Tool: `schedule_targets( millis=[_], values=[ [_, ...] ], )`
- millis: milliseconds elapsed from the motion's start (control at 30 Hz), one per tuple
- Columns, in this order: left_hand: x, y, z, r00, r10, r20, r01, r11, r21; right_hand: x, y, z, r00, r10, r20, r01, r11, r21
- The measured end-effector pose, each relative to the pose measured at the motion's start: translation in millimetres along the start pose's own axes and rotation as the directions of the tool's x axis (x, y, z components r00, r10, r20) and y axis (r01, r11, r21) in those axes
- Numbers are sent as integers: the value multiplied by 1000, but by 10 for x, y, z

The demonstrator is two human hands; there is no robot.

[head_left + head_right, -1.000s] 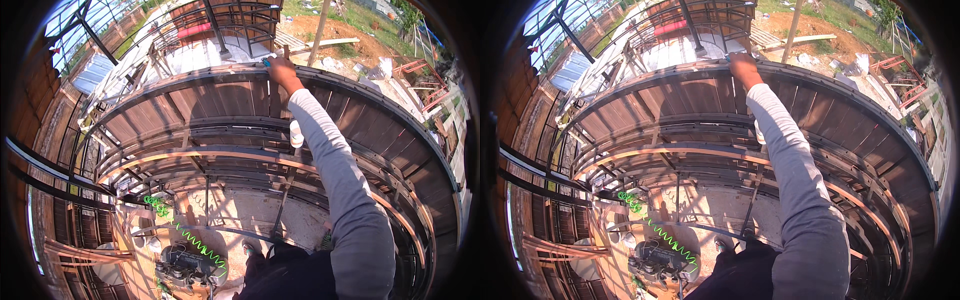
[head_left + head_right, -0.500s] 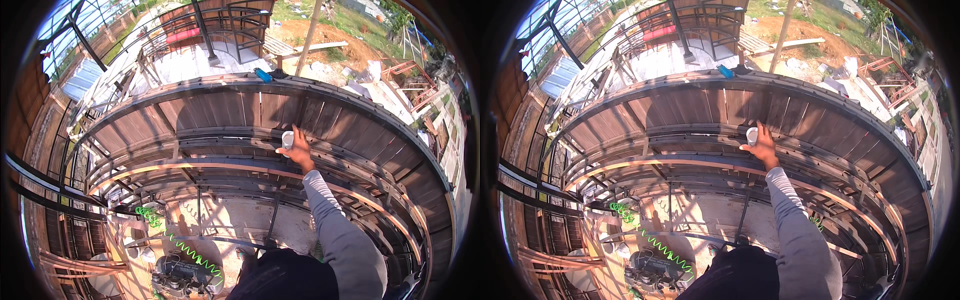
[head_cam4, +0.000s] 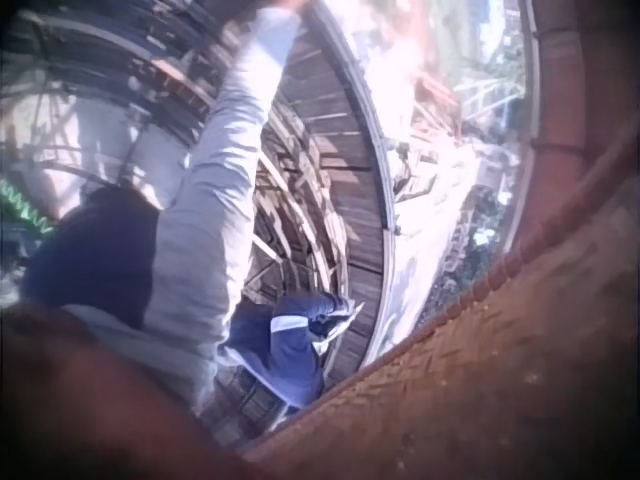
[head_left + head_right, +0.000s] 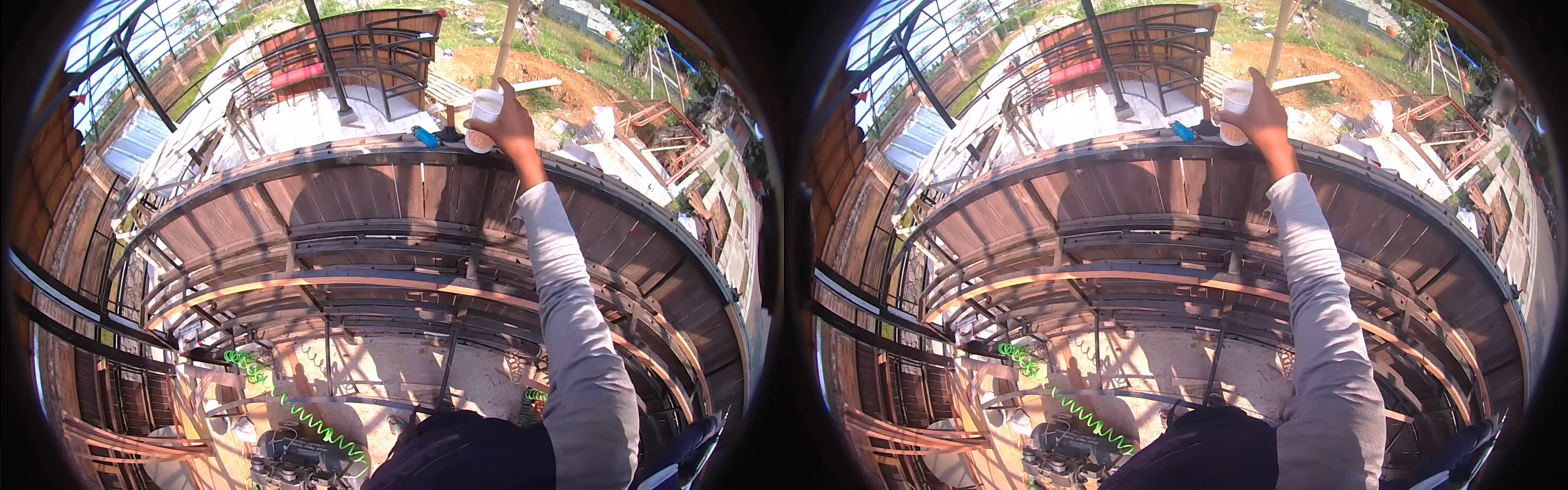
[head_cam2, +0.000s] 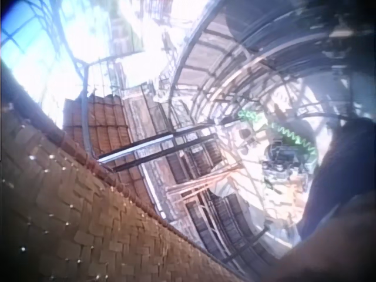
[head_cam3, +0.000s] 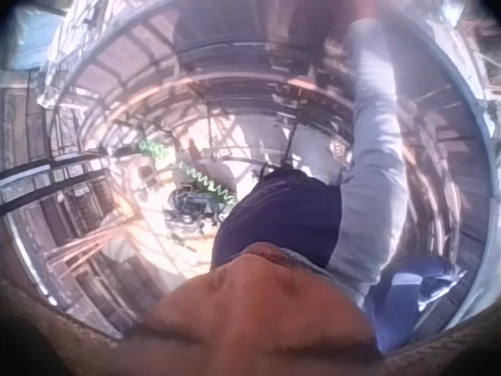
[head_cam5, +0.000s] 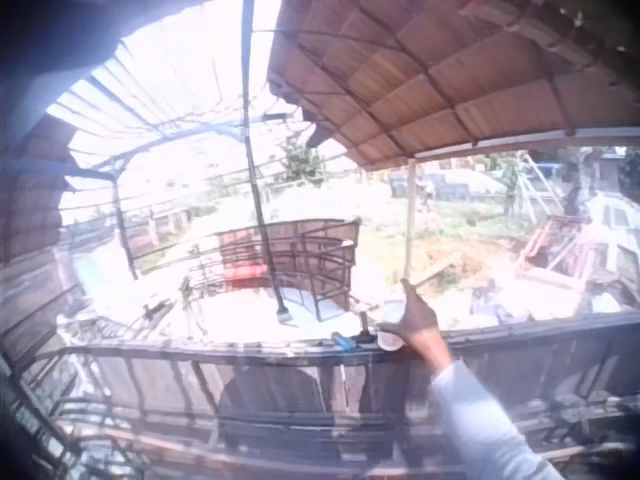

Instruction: The person picks up wooden planks and aligns them against a curved metal frame. The person then holds each plank in place while another individual secures them using a power drill.

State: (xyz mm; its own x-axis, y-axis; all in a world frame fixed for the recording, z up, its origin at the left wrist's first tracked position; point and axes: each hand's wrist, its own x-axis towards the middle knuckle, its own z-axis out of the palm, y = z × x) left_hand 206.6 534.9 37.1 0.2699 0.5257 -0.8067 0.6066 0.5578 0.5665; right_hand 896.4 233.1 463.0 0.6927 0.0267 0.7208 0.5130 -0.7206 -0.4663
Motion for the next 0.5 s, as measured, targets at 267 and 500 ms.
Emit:
schedule_targets(
  millis=[267, 500],
  values=[
    [-654, -1411, -462, 953, -206, -223, 109, 918, -382, -100, 481, 1056, 973, 230, 24, -230, 957, 179],
    [-969, -2488, -448, 902, -256, -349, 56, 868, -493, 175, 1851, 1267, 996, -20, 87, 18, 999, 30]
  ],
)
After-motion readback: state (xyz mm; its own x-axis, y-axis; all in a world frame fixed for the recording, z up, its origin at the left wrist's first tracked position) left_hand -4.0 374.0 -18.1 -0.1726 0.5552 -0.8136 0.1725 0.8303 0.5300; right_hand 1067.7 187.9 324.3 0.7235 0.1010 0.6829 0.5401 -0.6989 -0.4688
